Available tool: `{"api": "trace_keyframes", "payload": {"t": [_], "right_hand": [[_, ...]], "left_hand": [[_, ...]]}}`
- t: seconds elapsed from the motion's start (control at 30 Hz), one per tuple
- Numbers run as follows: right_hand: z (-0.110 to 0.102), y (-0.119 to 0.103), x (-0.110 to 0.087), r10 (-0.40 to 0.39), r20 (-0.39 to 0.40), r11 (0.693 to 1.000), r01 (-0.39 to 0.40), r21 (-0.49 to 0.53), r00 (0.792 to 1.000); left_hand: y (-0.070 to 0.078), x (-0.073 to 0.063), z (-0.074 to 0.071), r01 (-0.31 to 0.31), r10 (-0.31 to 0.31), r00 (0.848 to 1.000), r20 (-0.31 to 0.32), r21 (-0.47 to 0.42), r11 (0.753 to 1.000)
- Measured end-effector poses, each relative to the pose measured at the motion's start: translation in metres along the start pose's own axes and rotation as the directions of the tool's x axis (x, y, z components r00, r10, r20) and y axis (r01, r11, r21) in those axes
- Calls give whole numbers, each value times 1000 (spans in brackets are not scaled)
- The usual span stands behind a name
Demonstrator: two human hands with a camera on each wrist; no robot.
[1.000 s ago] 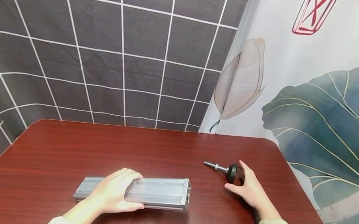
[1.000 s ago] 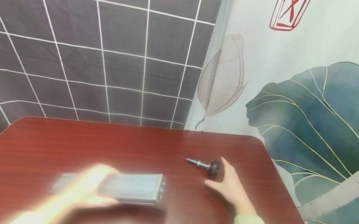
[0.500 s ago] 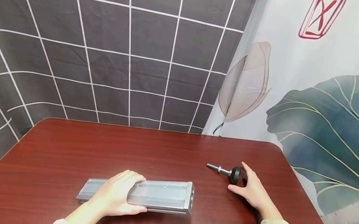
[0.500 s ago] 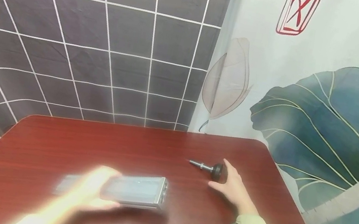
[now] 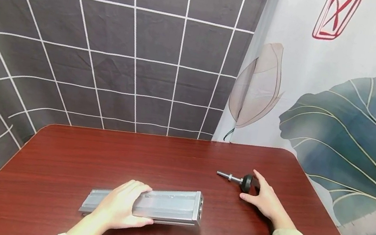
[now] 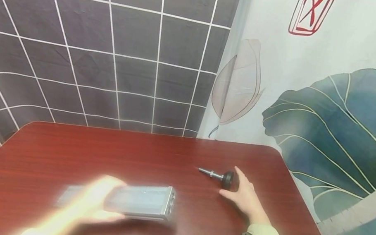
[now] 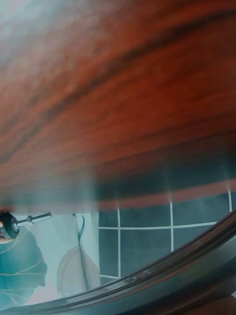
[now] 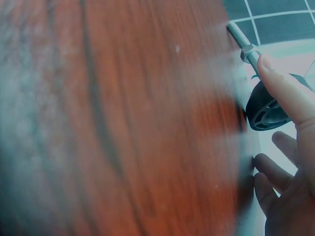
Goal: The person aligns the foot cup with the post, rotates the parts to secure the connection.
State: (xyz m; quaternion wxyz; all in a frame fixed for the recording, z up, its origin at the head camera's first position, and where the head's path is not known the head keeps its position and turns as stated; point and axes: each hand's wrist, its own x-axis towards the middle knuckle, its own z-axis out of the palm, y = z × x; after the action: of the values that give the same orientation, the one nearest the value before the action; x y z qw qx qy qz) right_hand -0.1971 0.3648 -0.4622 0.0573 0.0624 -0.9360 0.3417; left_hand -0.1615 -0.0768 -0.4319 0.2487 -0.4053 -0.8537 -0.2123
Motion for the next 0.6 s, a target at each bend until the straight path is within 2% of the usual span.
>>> {"api": "trace_keyframes", "payload": {"t": [0.37, 0.6], "right_hand": [[2, -3, -2, -16, -27, 1000, 16, -16, 1000], [5, -4, -4, 6, -59, 999, -9, -46, 998]], "left_hand": [[-1, -2, 2, -2, 2, 1000, -15, 6, 1000], [-1, -1, 0, -3, 3, 1000, -16, -4, 1000]]}}
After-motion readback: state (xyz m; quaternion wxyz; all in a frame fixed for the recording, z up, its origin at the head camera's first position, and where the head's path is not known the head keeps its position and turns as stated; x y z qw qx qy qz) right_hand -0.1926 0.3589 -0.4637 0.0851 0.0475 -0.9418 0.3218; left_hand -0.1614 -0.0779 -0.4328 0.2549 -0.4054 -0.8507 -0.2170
